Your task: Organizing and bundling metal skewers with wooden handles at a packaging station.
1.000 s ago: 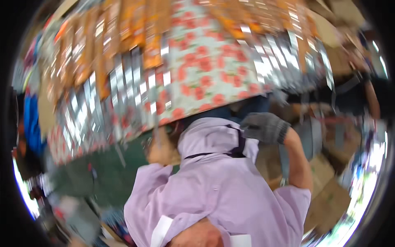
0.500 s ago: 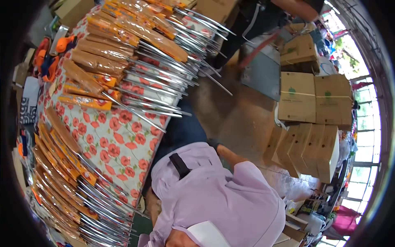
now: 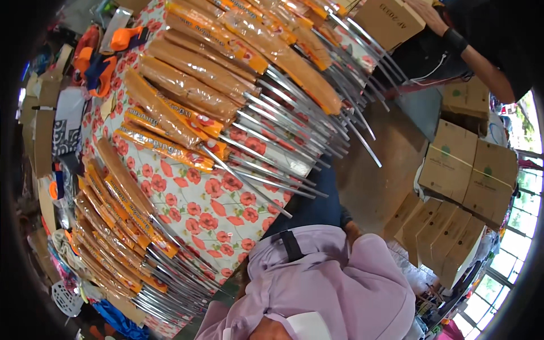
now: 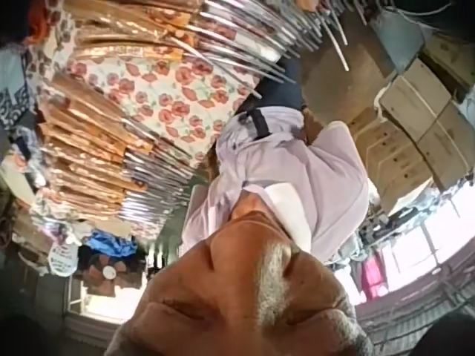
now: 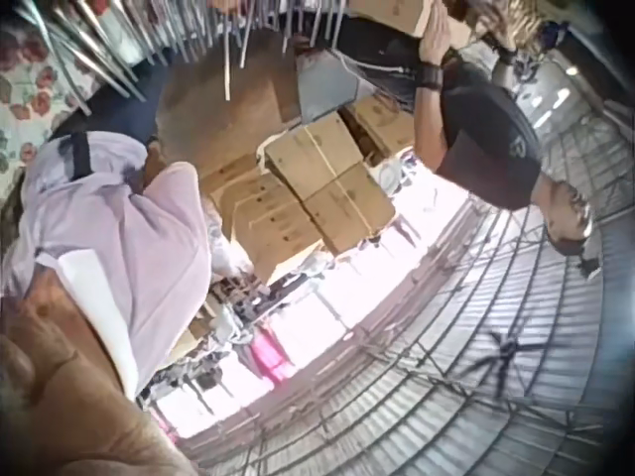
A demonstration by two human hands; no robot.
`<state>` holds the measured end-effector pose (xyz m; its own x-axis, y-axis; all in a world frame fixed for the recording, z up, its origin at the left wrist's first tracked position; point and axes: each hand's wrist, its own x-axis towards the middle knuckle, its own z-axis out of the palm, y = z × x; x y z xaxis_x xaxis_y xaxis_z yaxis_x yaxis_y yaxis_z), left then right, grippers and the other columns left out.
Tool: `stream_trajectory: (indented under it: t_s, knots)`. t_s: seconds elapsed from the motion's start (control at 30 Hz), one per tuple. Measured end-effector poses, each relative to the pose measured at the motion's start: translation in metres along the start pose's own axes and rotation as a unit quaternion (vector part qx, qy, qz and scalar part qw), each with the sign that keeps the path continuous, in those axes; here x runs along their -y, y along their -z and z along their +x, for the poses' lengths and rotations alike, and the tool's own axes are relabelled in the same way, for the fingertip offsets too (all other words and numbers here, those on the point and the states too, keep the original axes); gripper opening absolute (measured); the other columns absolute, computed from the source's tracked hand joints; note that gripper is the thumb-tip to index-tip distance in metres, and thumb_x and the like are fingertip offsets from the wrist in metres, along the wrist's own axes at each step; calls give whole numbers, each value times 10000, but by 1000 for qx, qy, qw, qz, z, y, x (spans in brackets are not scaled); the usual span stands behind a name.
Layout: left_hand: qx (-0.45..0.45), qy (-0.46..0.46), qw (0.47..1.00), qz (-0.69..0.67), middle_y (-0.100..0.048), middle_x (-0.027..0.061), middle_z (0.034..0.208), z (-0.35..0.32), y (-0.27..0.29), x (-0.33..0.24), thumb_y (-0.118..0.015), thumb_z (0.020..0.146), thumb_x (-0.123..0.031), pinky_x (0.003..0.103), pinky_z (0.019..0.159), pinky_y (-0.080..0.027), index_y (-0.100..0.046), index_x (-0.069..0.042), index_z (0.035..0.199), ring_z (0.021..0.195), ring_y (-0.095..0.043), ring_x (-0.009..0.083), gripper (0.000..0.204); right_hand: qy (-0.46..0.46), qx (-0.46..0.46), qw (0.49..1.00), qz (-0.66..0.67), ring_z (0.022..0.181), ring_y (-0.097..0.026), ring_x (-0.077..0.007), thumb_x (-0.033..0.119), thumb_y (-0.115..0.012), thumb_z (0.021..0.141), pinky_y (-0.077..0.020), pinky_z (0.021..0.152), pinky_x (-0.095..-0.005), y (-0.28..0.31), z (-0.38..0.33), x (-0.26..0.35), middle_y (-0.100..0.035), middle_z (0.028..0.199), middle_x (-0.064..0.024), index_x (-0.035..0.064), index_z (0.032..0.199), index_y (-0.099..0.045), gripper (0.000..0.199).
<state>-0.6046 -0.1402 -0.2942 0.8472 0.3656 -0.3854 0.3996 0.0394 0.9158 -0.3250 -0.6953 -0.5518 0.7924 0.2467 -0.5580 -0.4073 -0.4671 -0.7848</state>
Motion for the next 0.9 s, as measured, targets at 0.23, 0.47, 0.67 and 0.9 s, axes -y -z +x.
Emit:
stream_trajectory:
  t_s: [0.23, 0.47, 0.67, 0.9]
  knots:
    - [73, 99, 983, 138, -726, 198, 1108, -175, 100, 29, -591, 974, -359, 419, 889, -531, -687, -54, 1227, 1012, -691, 349, 408, -328, -169, 758, 538, 982, -665, -254, 400, -554, 999, -532, 923, -404, -41, -14, 120, -700, 1102, -106, 80, 1199, -648, 389]
    - [124, 138, 963, 194, -733, 188, 1100, -8, -71, -33, -610, 971, -336, 399, 879, -536, -695, -36, 1209, 993, -701, 322, 392, -121, -200, 901, -366, 1041, -654, -337, 402, -545, 986, -517, 938, -438, 42, 22, 83, -682, 1163, -177, 112, 1212, -654, 383]
    - [138, 171, 924, 312, -739, 179, 1093, -29, -51, -71, -626, 969, -316, 383, 871, -540, -701, -21, 1195, 977, -710, 299, 379, 310, -338, 875, -153, 1050, -654, -361, 178, -661, 932, -520, 929, -418, -3, 16, 399, -691, 1132, -158, 64, 1111, -695, 215]
    - [149, 58, 917, 366, -725, 177, 1102, -26, -35, -231, -685, 919, -215, 427, 889, -538, -682, -56, 1237, 998, -698, 355, 356, 445, -330, 809, -197, 1199, -572, -364, 198, -750, 838, -471, 1030, -432, -12, 23, 576, -627, 1266, -169, 90, 1223, -653, 411]
